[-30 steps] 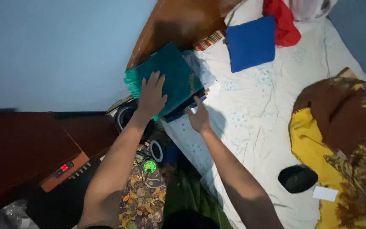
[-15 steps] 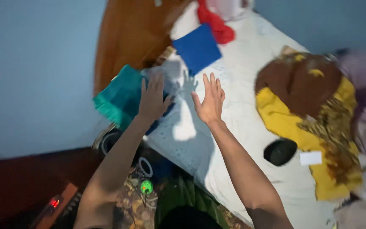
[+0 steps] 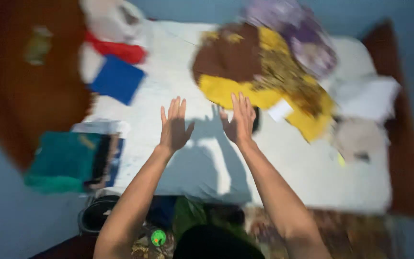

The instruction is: Organize and sort various items of clothing from a bed into a wooden wardrobe.

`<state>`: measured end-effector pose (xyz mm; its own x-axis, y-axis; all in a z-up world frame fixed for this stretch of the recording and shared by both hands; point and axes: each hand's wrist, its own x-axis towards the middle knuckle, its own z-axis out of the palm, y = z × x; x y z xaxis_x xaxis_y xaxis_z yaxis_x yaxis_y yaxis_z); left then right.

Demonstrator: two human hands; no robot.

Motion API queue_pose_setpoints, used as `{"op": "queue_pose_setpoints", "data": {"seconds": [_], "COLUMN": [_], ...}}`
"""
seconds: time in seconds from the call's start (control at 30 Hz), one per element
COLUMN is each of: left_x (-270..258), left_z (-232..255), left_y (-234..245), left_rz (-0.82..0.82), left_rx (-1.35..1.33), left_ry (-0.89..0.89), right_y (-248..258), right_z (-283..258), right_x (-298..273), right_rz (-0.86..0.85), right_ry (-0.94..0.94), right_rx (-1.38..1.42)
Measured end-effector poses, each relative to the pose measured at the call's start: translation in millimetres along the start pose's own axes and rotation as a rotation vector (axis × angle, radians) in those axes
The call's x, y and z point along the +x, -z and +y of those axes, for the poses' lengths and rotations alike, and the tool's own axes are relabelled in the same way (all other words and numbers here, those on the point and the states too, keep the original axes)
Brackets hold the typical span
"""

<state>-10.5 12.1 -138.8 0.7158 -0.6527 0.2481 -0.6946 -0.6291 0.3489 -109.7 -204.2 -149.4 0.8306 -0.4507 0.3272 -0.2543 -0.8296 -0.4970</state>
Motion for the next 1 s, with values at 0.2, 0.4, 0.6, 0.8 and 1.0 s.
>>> {"op": "queue_pose_setpoints", "data": {"seconds": [0.2,0.4,0.6,0.8,1.0], "left_x": [4.6,-10.1,-19.0,-34.1,-21.9], "left_z": [120.8,203.3,233.9,265.4,299.5], "left_y": [-74.9,-135.4,-212.1,-298.0,-366.8], "left_rz": [-0.147,-0.252,-0.423,-0.523,-0.594], "left_rx": [-0.120,-0.255,-0.203,-0.137,-0.120], "left_ry": [-0.084,-0.161,-0.193,-0.261,-0.217], "right_y": [77.1,110.2,94.6,92.4,47.4], "right_z": [115.1,203.0,267.8,331.0,434.9], "right_x": [-59.3,-116.3,-155.0,-190.2,-213.4], "right_rz": [0.048,0.020,-0.014,-0.137,-0.172], "right_ry": [-0.192,-0.406,-0.513,-0.635,-0.565], "right_rx": [-0.084,-0.134,-0.112,-0.181,-0.235]}}
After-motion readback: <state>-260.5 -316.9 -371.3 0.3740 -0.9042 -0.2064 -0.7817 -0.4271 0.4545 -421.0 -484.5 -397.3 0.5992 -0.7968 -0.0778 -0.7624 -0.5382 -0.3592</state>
